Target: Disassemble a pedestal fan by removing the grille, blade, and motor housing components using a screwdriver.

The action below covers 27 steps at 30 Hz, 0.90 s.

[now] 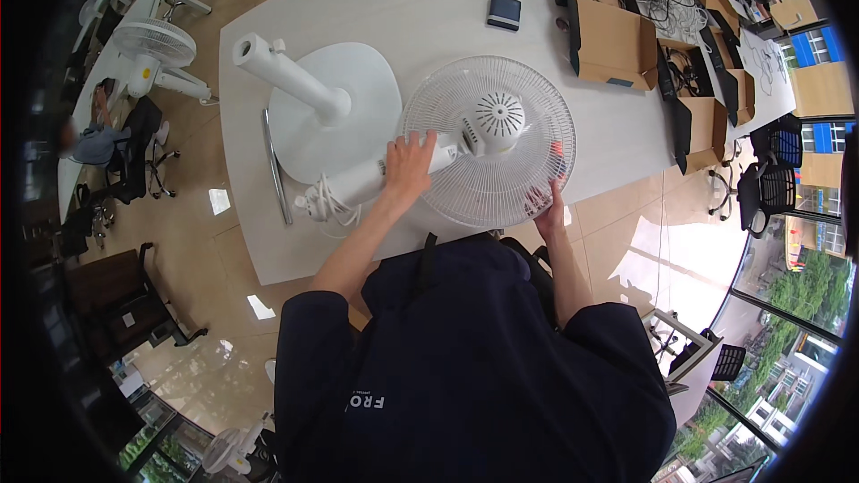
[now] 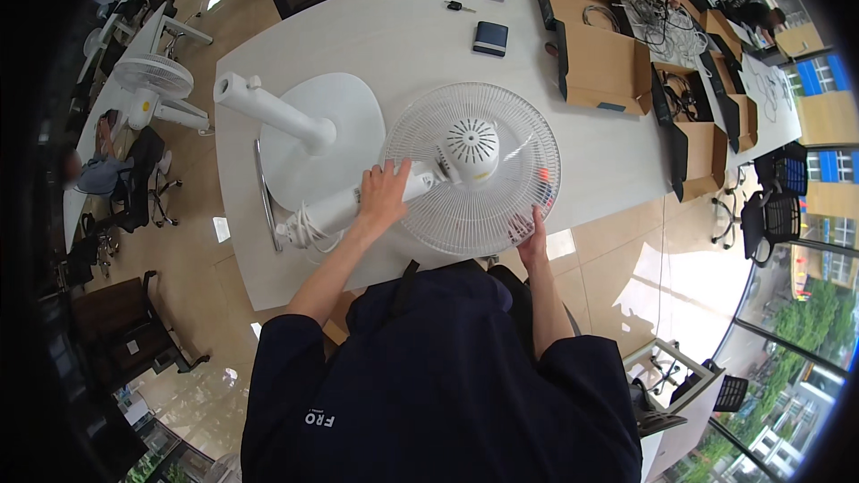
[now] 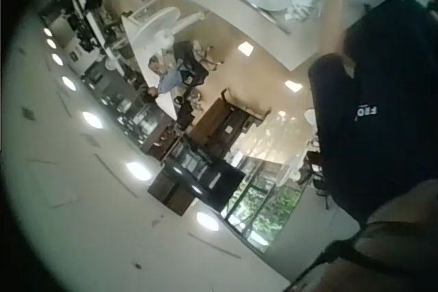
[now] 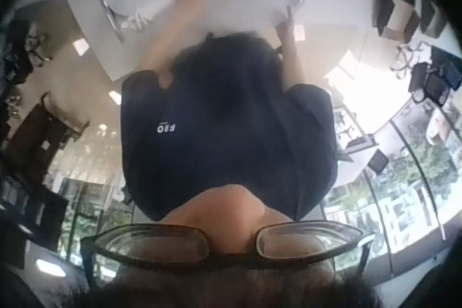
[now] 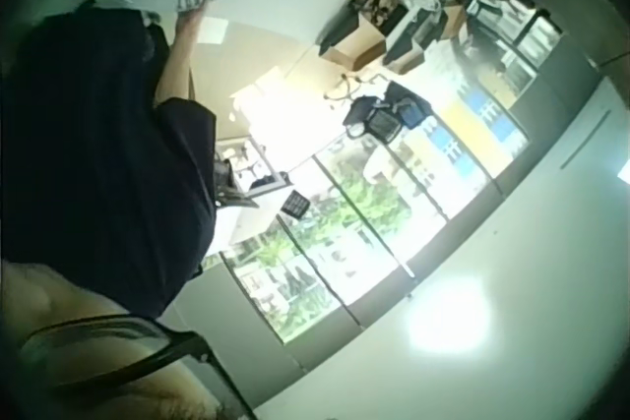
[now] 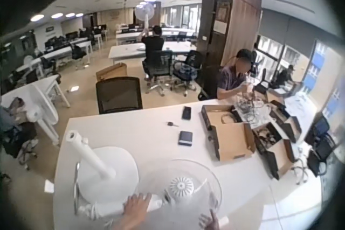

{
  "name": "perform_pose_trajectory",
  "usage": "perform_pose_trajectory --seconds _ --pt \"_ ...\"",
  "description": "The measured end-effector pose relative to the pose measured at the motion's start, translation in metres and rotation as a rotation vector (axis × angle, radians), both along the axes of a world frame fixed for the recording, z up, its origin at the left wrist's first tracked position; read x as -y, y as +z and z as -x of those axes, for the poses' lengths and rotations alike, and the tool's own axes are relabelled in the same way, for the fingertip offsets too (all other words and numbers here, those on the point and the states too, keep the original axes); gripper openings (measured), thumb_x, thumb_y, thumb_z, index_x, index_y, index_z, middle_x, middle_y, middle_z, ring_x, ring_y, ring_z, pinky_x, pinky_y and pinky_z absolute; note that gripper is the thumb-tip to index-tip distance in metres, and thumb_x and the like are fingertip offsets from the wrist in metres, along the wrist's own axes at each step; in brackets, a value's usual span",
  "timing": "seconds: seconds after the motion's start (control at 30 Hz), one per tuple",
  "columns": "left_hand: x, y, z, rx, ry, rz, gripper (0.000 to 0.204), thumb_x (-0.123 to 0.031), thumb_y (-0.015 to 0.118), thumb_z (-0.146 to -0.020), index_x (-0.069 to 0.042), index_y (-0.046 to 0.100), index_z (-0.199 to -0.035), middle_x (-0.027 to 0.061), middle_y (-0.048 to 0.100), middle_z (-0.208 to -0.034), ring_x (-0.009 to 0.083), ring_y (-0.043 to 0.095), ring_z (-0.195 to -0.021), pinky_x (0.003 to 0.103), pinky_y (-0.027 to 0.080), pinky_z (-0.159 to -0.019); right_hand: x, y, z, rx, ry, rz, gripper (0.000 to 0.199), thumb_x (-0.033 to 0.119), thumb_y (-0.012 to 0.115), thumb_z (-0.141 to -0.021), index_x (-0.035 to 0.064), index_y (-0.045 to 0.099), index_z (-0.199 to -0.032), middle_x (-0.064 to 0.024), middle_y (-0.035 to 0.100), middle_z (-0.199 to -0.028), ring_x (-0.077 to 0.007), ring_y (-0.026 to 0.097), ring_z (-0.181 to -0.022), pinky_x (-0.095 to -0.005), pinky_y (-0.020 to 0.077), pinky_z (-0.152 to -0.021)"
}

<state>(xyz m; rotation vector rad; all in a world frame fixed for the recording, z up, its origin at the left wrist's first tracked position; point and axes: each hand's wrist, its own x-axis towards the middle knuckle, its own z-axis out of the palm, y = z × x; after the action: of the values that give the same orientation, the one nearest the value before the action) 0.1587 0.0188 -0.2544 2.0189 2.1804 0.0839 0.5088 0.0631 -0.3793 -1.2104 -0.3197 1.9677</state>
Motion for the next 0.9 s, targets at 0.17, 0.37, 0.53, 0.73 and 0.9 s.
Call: perform_pose_trajectory --seconds 0.17,0.37,0.53,0.73,0.9 --pt "0.014 0.005 0.007 0.097 0.029 0.080 0.073 -0.005 0.073 -0.061 -0.008 0.050 -0.131 0.0172 0.059 -0.104 0.0359 0.061 -0.092 0.046 0.045 -0.078 0.006 0.029 -0.014 0.031 0.054 -0.108 0.051 0.039 0.046 -0.104 0.0052 0.045 -0.142 -0.0119 0.060 -0.133 -0.0250 0.059 -0.119 -0.0408 0.0493 -0.099" --pt "0.019 0.035 0.006 0.211 0.051 0.169 0.066 -0.007 0.070 -0.061 -0.007 0.054 -0.125 0.0177 0.064 -0.101 0.0397 0.063 -0.092 0.048 0.049 -0.078 0.010 0.074 -0.035 0.085 0.084 -0.279 0.050 0.030 0.052 -0.099 0.0033 0.044 -0.141 -0.0137 0.058 -0.134 -0.0273 0.058 -0.123 -0.0429 0.0503 -0.098" --pt "0.003 0.065 0.015 0.309 0.066 0.272 0.058 -0.010 0.069 -0.062 -0.005 0.059 -0.120 0.0195 0.069 -0.100 0.0399 0.066 -0.095 0.048 0.053 -0.081 -0.013 0.138 -0.034 0.360 0.085 -0.413 0.048 0.035 0.051 -0.099 0.0055 0.044 -0.136 -0.0121 0.058 -0.130 -0.0236 0.059 -0.116 -0.0410 0.0501 -0.094" --pt "0.002 0.062 0.026 0.439 0.090 0.387 0.063 -0.019 0.070 -0.060 -0.007 0.060 -0.121 0.0195 0.070 -0.096 0.0389 0.067 -0.092 0.045 0.053 -0.082 -0.062 0.223 0.001 0.716 0.172 -0.529 0.042 0.043 0.053 -0.099 0.0048 0.053 -0.116 -0.0036 0.056 -0.099 -0.0111 0.051 -0.092 -0.0259 0.0410 -0.084" --pt "0.002 0.057 0.039 0.562 0.093 0.414 0.061 -0.020 0.071 -0.058 -0.006 0.063 -0.117 0.0197 0.071 -0.096 0.0367 0.068 -0.091 0.043 0.054 -0.080 -0.071 0.255 0.041 0.771 0.082 -0.746 0.043 0.047 0.055 -0.099 0.0044 0.053 -0.102 -0.0008 0.048 -0.088 -0.0108 0.046 -0.085 -0.0263 0.0383 -0.081"
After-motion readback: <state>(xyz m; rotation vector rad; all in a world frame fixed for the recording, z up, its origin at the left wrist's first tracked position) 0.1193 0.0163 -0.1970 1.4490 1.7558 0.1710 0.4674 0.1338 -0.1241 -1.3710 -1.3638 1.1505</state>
